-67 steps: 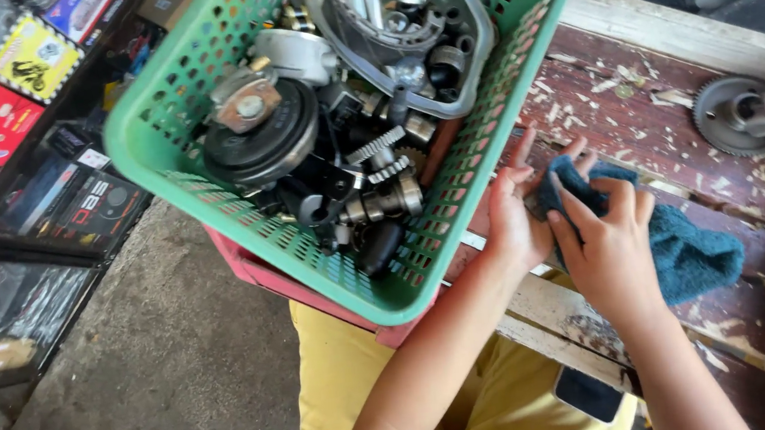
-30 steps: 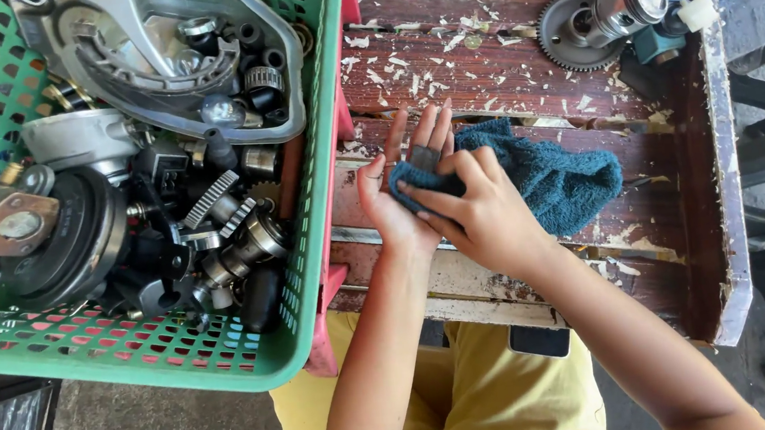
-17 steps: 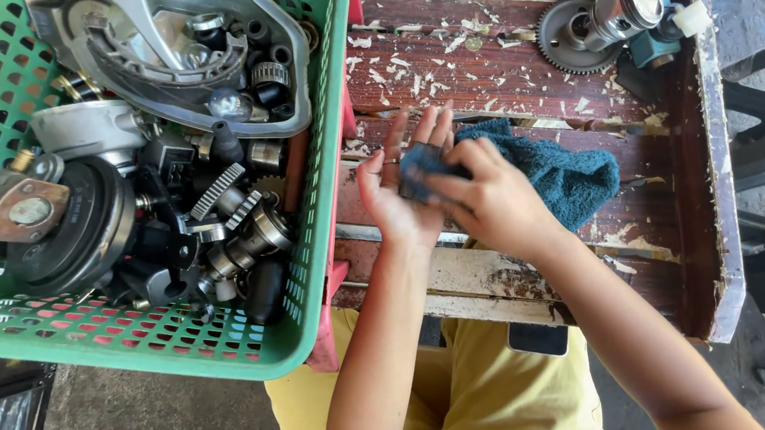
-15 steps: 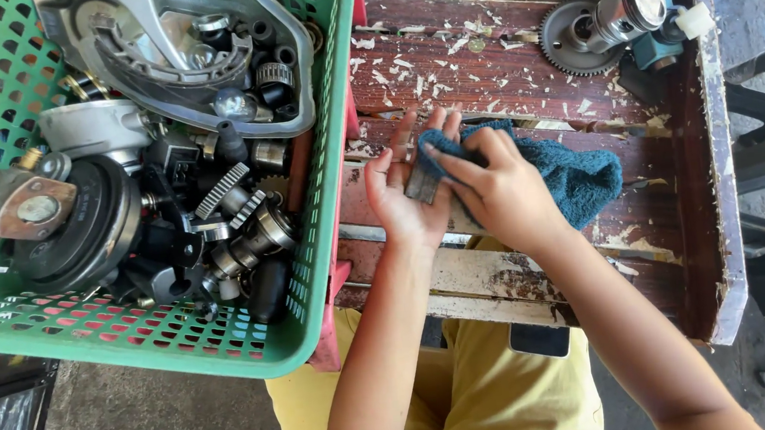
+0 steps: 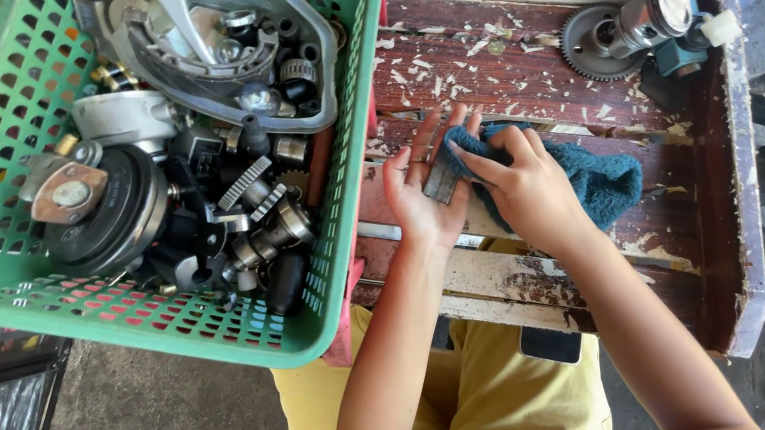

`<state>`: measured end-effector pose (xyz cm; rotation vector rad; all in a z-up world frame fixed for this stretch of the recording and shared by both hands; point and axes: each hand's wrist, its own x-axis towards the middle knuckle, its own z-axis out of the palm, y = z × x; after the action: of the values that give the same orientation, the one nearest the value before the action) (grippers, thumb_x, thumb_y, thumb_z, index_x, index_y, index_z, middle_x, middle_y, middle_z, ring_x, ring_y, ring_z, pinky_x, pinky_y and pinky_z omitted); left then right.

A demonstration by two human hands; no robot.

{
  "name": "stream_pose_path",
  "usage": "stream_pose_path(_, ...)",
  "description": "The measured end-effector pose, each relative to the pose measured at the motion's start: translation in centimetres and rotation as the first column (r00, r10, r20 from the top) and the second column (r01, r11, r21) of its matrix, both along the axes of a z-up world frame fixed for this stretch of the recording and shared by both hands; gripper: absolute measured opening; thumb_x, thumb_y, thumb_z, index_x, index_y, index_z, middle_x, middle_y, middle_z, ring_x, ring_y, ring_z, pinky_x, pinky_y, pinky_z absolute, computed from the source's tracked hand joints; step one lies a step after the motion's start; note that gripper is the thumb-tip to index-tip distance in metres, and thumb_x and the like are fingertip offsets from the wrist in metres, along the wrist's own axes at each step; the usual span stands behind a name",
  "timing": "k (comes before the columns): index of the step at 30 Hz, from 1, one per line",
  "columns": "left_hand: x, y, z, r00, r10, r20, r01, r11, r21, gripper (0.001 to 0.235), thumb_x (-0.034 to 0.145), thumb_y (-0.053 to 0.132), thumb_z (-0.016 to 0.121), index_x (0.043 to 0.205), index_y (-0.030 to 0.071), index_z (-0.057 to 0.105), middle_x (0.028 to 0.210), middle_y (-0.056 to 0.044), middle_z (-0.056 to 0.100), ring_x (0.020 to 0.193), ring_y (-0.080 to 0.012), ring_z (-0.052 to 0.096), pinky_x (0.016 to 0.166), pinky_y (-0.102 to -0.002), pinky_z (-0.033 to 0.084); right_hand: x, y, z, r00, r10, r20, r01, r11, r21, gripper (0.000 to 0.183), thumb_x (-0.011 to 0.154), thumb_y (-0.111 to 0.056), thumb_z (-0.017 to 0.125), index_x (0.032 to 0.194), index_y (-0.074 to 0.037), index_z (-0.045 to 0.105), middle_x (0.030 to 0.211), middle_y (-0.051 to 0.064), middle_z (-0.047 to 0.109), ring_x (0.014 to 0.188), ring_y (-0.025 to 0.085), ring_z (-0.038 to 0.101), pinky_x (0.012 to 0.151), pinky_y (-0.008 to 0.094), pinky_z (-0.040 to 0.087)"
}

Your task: Cleaning motorcycle engine components with a cloth.

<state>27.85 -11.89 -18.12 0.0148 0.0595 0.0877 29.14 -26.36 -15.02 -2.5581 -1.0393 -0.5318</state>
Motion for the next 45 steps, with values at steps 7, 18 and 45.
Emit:
stream_pose_path(7,0.5,-0.3,-1.0,0.997,0.064,0.037,-0.063,0.997,-0.038,0.052,0.099,0.04,0.049,0.134,0.006,0.068,0.146,-0.03,0.053,0.139,-0.0485,0.048,0.117,-0.051,0.043,-0.9,1.1,1.3,0.948,0.273,-0.162,-0.253,0.958,0.133,0.029,0.089,-0.012,0.072,0.117,-0.016,0.076,0.106,0.019,0.055,0.092,0.044,0.061,0.079,0.048,0.053)
stream_pose_path(18,1.0,-0.5,-1.8,0.998,0.017,0.058,-0.013,0.997,-0.07,0.045,0.103,0.03,0.047,0.135,0.0,0.06,0.145,-0.034,0.05,0.138,-0.0507,0.046,0.119,-0.046,0.04,-1.8,1.0,2.6,0.953,0.187,-0.237,-0.202,0.979,-0.038,0.05,0.093,-0.004,0.062,0.142,-0.016,0.066,0.105,0.016,0.054,0.09,0.039,0.058,0.077,0.048,0.05)
stream_pose_path(45,-0.1,0.2,0.9,0.999,-0.044,-0.013,0.043,0.998,-0.039,0.036,0.104,0.027,0.044,0.128,0.005,0.059,0.144,-0.033,0.051,0.14,-0.0469,0.047,0.124,-0.051,0.033,-2.0,0.6,1.9,0.952,0.189,-0.242,-0.19,0.982,0.019,0.049,0.097,-0.002,0.062,0.145,-0.014,0.065,0.106,0.016,0.051,0.088,0.039,0.054,0.077,0.046,0.048)
